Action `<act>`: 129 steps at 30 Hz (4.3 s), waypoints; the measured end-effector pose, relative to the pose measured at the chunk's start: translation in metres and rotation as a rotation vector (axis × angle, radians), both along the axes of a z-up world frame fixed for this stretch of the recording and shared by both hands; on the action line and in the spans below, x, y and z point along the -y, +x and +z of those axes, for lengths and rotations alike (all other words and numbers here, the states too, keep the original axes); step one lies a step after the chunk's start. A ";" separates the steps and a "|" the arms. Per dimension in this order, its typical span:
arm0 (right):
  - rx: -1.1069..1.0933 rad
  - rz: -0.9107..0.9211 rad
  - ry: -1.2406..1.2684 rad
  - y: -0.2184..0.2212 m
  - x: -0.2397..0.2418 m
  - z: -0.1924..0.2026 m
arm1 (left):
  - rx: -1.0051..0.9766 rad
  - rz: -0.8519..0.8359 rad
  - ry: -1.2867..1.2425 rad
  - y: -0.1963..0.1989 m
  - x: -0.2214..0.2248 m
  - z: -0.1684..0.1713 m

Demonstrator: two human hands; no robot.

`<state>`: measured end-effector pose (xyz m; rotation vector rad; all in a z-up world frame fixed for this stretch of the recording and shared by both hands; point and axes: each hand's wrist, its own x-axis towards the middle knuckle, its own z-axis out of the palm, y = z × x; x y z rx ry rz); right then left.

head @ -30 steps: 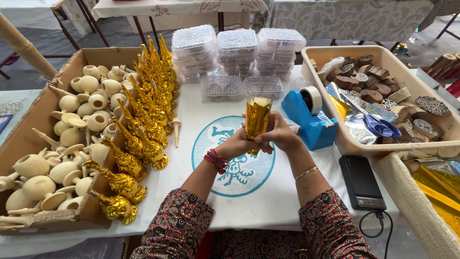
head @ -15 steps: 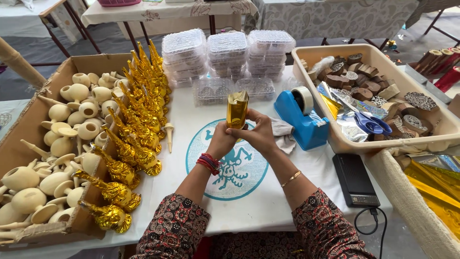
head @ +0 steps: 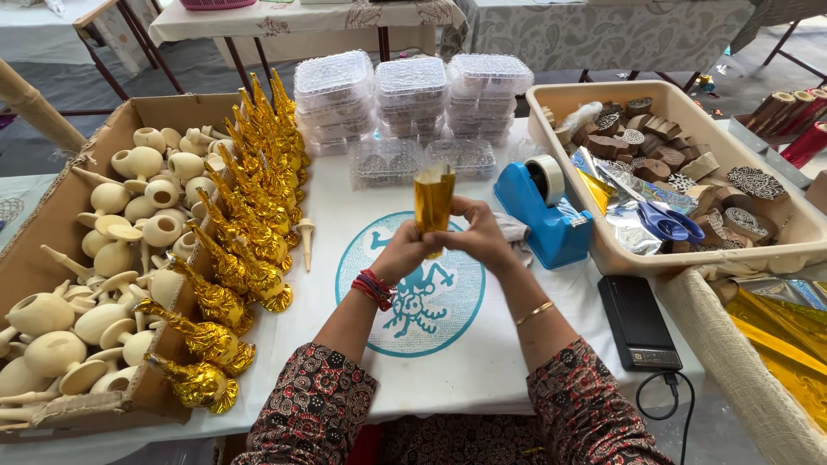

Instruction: The recorder is wrapping small decorative wooden or clay vessels in gold foil and securing them with tape.

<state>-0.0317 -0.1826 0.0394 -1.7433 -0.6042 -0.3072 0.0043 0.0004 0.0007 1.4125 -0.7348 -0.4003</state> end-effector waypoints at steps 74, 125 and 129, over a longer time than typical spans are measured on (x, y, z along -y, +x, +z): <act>-0.292 0.124 -0.050 0.021 0.017 -0.018 | 0.081 0.133 0.079 0.032 -0.054 0.006; -0.303 0.129 0.069 0.014 0.000 -0.015 | 0.327 0.382 0.415 -0.002 -0.036 0.043; -0.248 0.077 -0.105 0.002 -0.004 0.004 | 0.242 0.462 0.490 -0.015 -0.032 0.056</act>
